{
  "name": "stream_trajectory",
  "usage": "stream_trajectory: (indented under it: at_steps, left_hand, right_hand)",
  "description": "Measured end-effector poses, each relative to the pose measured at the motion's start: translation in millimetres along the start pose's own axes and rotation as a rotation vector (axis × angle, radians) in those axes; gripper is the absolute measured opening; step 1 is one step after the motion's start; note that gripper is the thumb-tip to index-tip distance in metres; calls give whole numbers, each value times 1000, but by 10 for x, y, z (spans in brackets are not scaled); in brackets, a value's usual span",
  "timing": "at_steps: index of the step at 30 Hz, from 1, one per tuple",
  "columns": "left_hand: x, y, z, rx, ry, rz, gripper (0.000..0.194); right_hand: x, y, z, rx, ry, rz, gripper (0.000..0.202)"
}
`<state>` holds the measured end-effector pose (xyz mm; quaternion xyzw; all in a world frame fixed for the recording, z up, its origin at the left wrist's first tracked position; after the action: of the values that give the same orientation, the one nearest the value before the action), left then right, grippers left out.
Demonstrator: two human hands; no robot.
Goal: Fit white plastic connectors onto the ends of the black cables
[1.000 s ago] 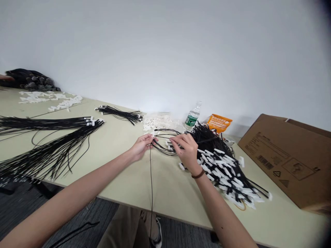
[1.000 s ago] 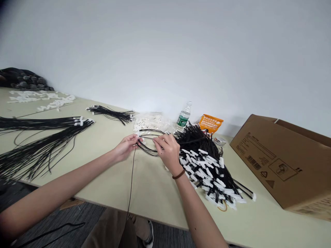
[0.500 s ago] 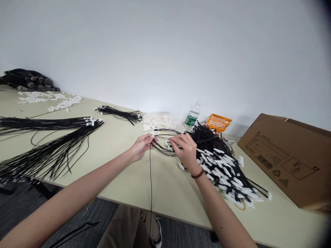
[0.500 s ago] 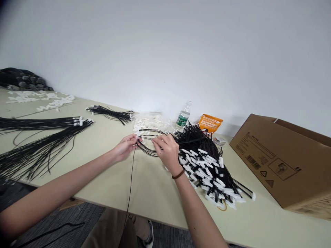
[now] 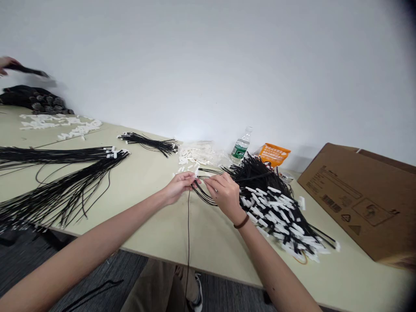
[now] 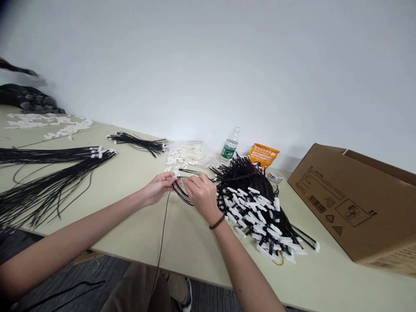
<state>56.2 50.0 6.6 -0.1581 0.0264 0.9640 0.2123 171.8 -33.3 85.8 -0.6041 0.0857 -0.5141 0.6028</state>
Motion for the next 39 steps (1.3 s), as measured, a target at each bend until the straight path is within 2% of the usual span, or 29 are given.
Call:
stream_trajectory:
  at_steps: [8, 20, 30, 36, 39]
  left_hand:
    - [-17, 14, 12, 5, -17, -16, 23]
    - [-48, 17, 13, -4, -25, -33, 25]
    - [-76, 45, -2, 21, -59, -56, 25]
    - [-61, 25, 21, -2, -45, -19, 25]
    - [-31, 16, 29, -7, 10, 17, 25]
  right_hand:
    - [-14, 12, -13, 42, 27, 2, 18]
    - [-23, 0, -17, 10, 4, 6, 16]
    - [-61, 10, -31, 32, -47, -36, 19]
    - [-24, 1, -33, -13, 8, 0, 14]
    - [-41, -19, -148, 74, -13, -14, 20]
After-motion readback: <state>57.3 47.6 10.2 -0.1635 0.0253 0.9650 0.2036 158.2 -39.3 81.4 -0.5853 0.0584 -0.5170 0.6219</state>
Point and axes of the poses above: each hand's wrist, its own y-axis away from the middle knuckle, its own x-axis out of the back of the hand, z = x × y, the point moved 7 cm from there along -y, towards the middle knuckle, and after that the axes turned 6 degrees about x, right-handed, at the moved point
